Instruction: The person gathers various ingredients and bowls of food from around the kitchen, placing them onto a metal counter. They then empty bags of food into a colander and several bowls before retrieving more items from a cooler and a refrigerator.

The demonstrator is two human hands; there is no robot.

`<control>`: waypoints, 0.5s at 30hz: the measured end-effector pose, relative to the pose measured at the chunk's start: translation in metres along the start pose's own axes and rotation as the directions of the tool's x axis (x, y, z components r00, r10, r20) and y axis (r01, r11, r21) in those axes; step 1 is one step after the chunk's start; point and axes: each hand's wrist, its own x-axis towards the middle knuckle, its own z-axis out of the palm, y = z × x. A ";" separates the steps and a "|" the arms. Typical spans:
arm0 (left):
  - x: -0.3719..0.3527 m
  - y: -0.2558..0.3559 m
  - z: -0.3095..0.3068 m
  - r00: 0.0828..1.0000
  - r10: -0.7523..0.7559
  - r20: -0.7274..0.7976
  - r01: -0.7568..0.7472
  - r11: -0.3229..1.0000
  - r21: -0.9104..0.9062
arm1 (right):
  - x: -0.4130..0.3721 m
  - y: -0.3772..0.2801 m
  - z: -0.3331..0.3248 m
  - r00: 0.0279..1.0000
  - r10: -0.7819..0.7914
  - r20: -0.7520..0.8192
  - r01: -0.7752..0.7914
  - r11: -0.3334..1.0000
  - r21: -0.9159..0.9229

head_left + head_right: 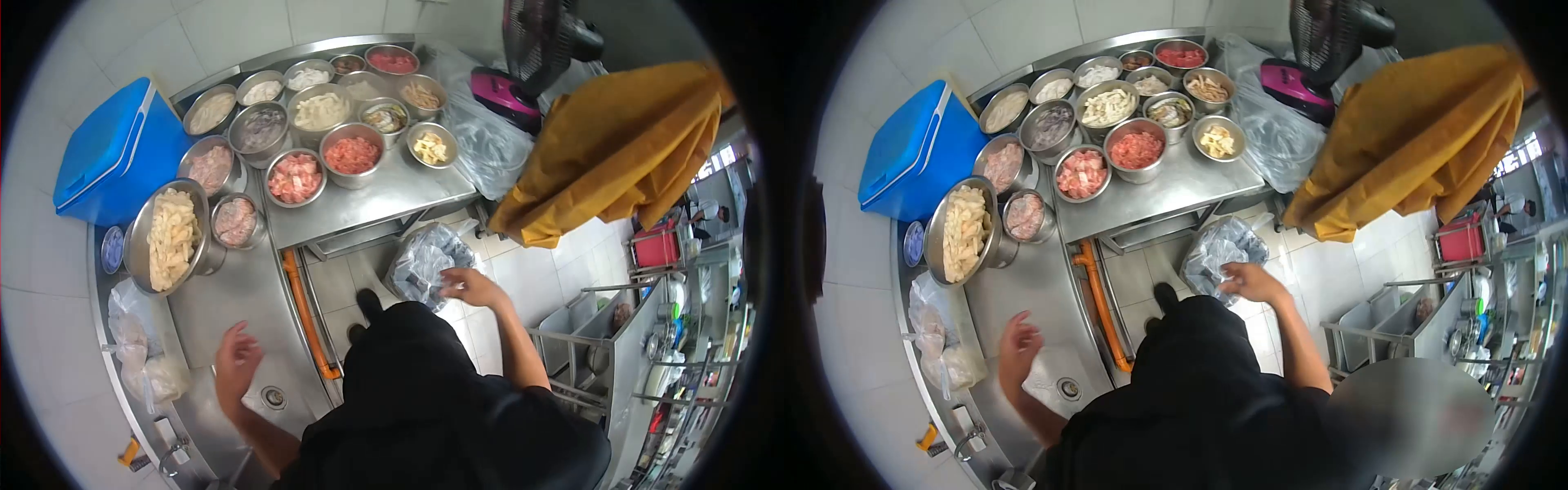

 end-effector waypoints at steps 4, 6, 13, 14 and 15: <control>0.003 0.026 0.089 0.957 -0.062 0.284 -0.029 0.952 0.305 | -0.080 0.033 -0.034 0.950 0.120 -0.288 -0.151 0.985 -0.087; 0.000 0.044 0.131 0.918 -0.029 0.396 -0.146 0.903 0.404 | -0.114 0.064 -0.044 0.928 0.180 -0.325 -0.216 0.973 -0.076; -0.014 0.087 0.330 0.711 -0.086 0.698 -0.417 0.748 0.517 | -0.270 0.198 -0.092 0.846 0.217 -0.487 -0.184 0.976 0.115; -0.017 0.098 0.370 0.700 -0.061 0.712 -0.443 0.745 0.500 | -0.293 0.218 -0.105 0.820 0.240 -0.519 -0.176 0.970 0.170; -0.018 0.112 0.412 0.626 -0.040 0.779 -0.486 0.761 0.429 | -0.314 0.243 -0.114 0.771 0.268 -0.578 -0.167 0.960 0.223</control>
